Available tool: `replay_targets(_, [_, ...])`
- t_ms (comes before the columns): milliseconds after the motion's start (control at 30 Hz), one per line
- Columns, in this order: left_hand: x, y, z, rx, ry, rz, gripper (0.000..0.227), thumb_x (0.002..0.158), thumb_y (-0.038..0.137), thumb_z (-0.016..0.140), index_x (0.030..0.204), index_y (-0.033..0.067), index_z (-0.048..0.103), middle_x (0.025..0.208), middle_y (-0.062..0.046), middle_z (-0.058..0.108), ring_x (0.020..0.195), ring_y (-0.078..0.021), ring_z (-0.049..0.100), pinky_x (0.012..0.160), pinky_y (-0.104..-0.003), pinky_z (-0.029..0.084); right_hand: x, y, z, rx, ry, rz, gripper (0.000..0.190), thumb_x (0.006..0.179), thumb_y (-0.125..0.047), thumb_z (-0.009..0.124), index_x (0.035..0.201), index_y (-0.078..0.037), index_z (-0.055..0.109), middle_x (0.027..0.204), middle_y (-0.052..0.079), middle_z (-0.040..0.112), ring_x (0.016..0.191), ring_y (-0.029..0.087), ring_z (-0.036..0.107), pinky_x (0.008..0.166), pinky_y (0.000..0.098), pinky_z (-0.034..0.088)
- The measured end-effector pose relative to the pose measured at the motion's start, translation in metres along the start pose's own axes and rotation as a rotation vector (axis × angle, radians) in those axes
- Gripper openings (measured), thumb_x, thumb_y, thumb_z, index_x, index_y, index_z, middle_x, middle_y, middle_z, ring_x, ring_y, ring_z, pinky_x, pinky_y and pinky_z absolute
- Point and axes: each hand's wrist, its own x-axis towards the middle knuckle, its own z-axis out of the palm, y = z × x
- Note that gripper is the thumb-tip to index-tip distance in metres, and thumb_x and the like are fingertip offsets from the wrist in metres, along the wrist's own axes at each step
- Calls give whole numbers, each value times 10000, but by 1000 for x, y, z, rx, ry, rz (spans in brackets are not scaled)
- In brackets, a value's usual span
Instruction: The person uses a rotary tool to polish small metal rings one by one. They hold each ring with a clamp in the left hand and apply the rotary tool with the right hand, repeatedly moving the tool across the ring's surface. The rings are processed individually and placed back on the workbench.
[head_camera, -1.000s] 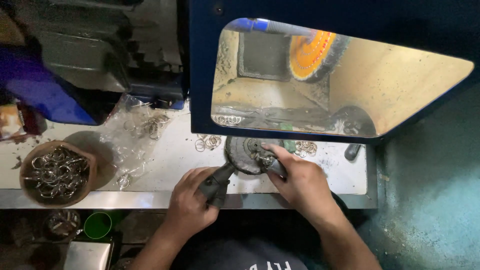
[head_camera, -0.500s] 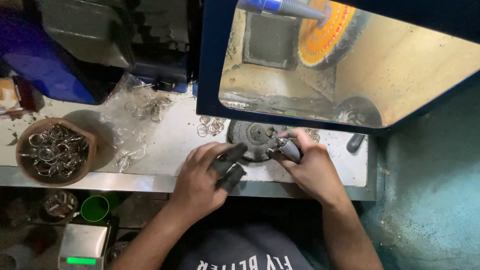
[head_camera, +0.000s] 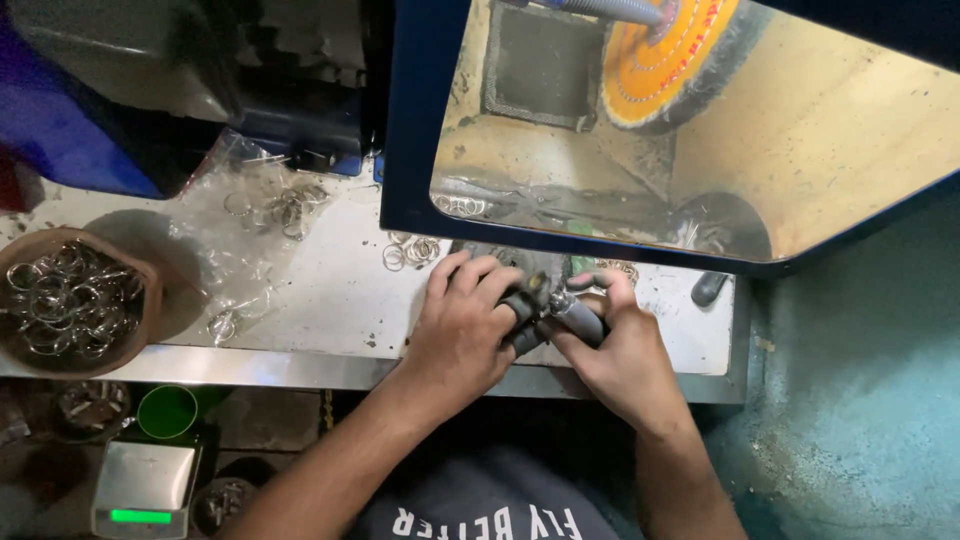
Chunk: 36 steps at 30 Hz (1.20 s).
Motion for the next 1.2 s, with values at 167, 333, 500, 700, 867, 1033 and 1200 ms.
replay_targets(167, [-4,-5,5,-57,17,-14,164,620,74,784,765,44,714,1168,-45,651,1218,-273,531,1159,-553,290,2,14,-5,12,163,-39,567,768,-225,863,1239,-139,560,840,139,805,844,310,767,824,430,578])
replay_targets(333, [-2,-3,3,-60,14,-6,174,589,15,765,752,33,705,1184,-49,655,1213,-293,534,1156,-562,297,6,7,-2,-6,110,19,613,740,-206,890,1243,-127,548,838,145,806,803,348,768,788,454,581])
replay_targets(500, [0,-3,-2,-70,-13,-2,221,544,-16,746,755,-14,680,1240,-94,646,1242,-322,524,1161,-570,292,6,7,0,-24,82,56,627,739,-167,891,1256,-115,539,827,163,799,780,361,762,767,468,580])
replay_targets(700, [0,-7,9,-77,48,3,94,648,2,775,725,10,721,1158,-45,682,1204,-277,551,1162,-538,304,3,28,8,-14,184,-56,688,666,-184,949,1199,-101,522,911,191,797,833,417,770,766,494,597])
replay_targets(867, [-1,-11,18,-132,134,-22,173,689,140,879,703,60,726,1104,8,710,1159,-234,583,1157,-517,326,1,71,11,80,493,-319,388,836,-187,894,1059,-71,598,1096,141,744,869,357,758,746,432,612])
replay_targets(1033, [7,-12,-7,-143,-41,-4,196,612,-10,807,800,44,793,1163,-30,716,1172,-314,581,1123,-540,372,-7,77,7,-141,429,-336,351,849,-126,799,1117,-78,579,1188,120,693,1020,283,703,904,368,560])
replay_targets(1200, [9,-10,-9,-170,-51,-16,180,640,-10,819,811,39,795,1174,-36,719,1176,-306,583,1119,-555,378,2,84,-7,-343,469,-293,370,815,-161,850,1111,-100,637,1183,101,707,982,287,694,859,406,543])
